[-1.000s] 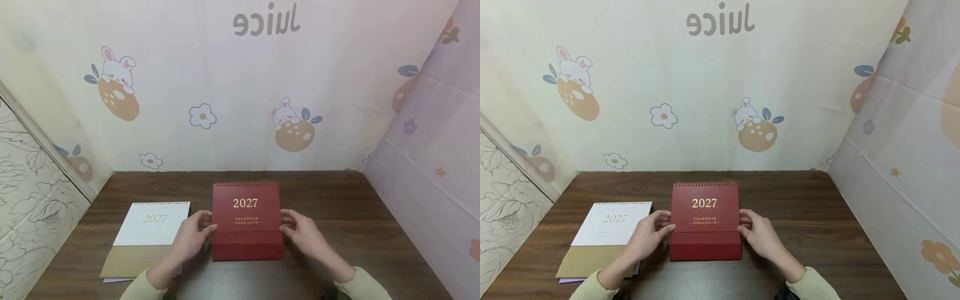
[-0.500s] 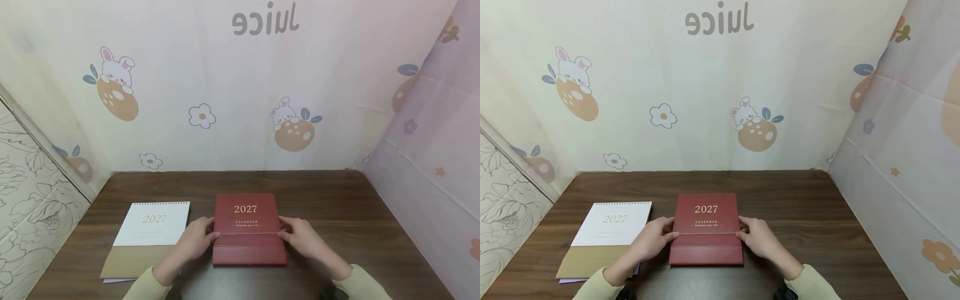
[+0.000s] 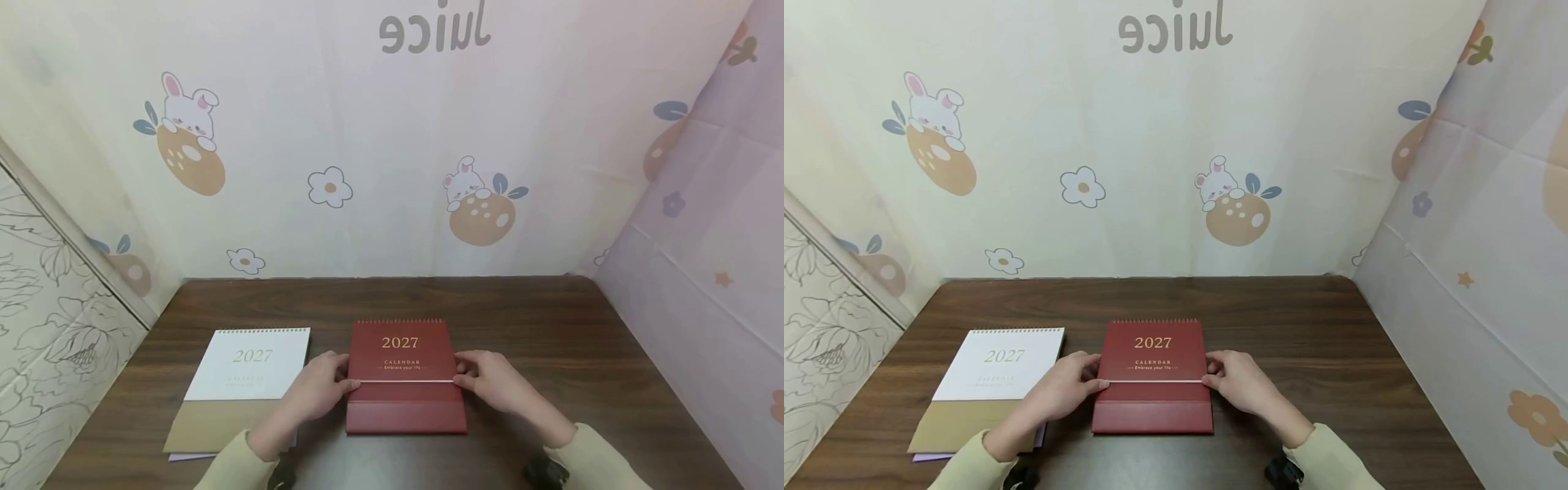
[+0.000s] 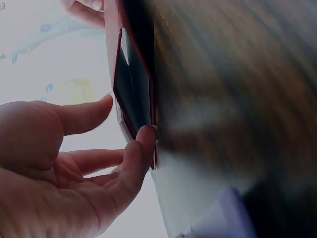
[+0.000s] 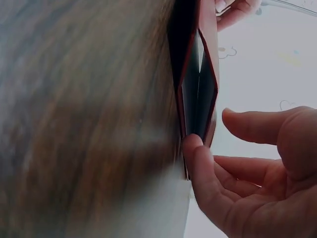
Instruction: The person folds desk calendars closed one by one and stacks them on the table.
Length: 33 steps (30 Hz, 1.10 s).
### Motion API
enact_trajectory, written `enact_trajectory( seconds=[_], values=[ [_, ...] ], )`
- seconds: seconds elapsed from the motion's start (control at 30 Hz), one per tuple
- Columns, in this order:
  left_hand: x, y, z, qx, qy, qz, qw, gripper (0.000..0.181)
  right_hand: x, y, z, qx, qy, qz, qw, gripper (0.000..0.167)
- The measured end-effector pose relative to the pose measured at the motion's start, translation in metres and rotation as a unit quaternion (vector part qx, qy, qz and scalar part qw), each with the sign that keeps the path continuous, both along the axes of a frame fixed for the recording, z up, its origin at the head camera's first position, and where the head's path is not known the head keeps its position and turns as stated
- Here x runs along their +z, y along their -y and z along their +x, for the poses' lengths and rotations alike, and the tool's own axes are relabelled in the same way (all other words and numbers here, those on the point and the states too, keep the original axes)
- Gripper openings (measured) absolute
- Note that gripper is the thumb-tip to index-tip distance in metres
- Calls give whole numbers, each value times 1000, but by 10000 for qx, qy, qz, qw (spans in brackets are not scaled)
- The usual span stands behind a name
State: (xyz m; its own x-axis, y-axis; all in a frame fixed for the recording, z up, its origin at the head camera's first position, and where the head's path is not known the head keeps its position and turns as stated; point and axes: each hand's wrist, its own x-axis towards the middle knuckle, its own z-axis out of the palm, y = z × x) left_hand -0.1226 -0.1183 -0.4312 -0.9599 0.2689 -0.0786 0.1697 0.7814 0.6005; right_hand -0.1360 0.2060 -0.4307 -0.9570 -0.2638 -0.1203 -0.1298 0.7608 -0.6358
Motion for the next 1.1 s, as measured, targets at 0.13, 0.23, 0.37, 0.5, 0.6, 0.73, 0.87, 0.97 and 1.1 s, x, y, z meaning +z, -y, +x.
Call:
enact_trajectory(
  seconds=[0.13,0.23,0.37,0.5,0.6,0.73,0.87,0.97,1.1],
  values=[
    [3,2,2,70,-137,-170,9997,36,2,-4,0,-69,-103,204,9997,42],
    [5,3,4,69,-359,-345,9987,41,4,-7,1,63,-400,493,9980,42],
    [5,4,6,-276,-849,-896,9920,46,4,-10,4,510,-1012,1017,9883,46],
    [3,4,10,-835,-1138,-1534,9780,58,3,-10,11,1115,-1345,1253,9766,56],
    [2,3,13,-1193,-1116,-1791,9702,69,3,-9,17,1567,-1354,1297,9697,62],
    [1,1,17,-1614,-1056,-1934,9620,80,4,-6,24,2070,-1310,1322,9605,67],
    [-1,-4,19,-1993,-945,-1995,9547,87,4,-2,27,2331,-1089,1337,9570,71],
    [-3,-8,20,-2184,-860,-2056,9501,89,4,2,28,2380,-855,1343,9581,74],
    [-5,-12,21,-2301,-878,-2128,9455,88,3,8,27,2443,-636,1366,9579,77]
  ],
)
